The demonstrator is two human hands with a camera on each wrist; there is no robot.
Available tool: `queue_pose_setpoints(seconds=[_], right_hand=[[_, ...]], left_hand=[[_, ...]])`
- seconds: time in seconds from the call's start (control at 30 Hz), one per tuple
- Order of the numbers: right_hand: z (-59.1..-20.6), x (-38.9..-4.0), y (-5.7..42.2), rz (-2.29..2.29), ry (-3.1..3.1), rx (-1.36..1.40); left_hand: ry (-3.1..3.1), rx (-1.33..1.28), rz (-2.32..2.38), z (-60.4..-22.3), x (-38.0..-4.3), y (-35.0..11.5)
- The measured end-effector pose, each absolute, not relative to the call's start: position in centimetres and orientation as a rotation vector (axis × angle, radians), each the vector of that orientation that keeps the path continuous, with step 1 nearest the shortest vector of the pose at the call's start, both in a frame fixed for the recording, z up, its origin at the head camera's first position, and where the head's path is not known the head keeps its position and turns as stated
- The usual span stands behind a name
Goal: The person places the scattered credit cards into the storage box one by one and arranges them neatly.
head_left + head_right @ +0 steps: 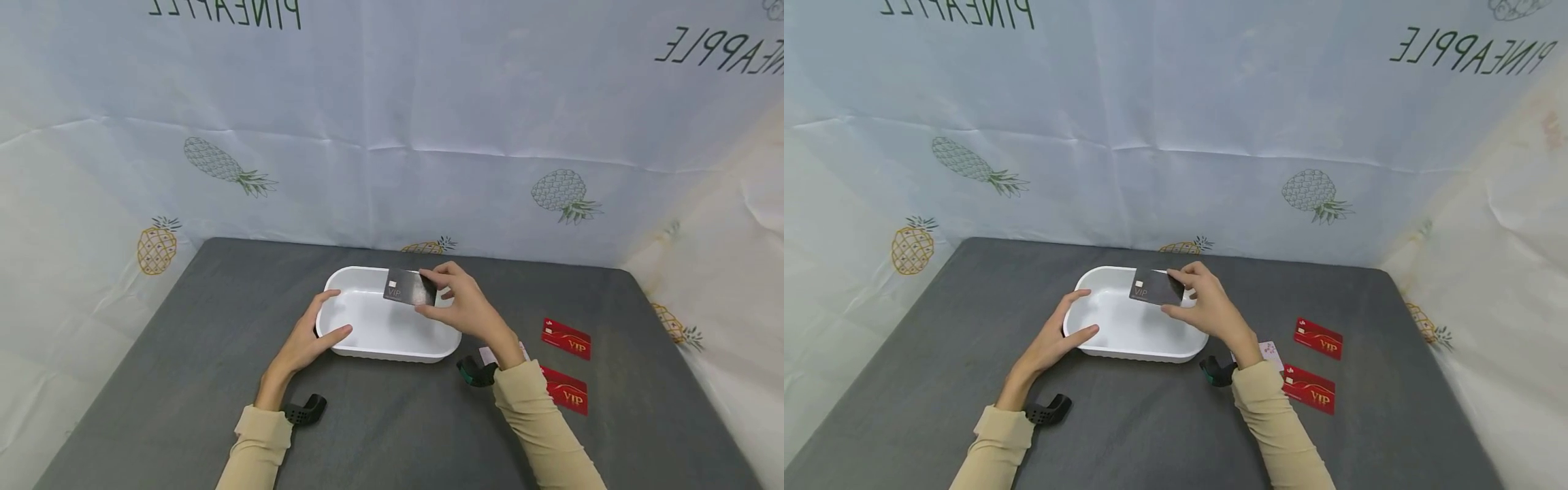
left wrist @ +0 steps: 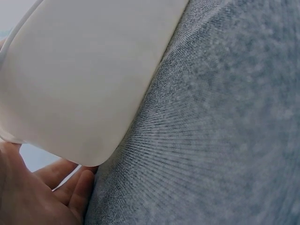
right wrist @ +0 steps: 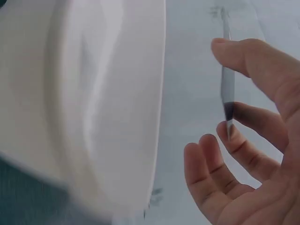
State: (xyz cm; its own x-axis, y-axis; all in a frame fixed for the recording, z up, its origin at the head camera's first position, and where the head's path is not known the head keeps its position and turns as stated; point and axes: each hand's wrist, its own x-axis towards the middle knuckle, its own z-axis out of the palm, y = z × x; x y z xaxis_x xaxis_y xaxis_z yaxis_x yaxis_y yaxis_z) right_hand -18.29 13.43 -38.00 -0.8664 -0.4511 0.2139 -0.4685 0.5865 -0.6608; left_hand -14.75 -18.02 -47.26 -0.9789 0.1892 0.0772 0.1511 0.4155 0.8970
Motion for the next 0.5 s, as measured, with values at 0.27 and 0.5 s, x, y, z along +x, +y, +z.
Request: queue_pose_setpoints(seconds=[0.27,0.5], right_hand=[[-38.8,-18.4,10.2,1.165,-2.879,0.86],[-39.4,-18.8,8.3,1.131,-2.92,0.891]], left_hand=[[2.617,0.296,1.652,-47.1,-14.8,-17.9],[2.594,0.298,1.665,-47.0,-14.8,-17.9]])
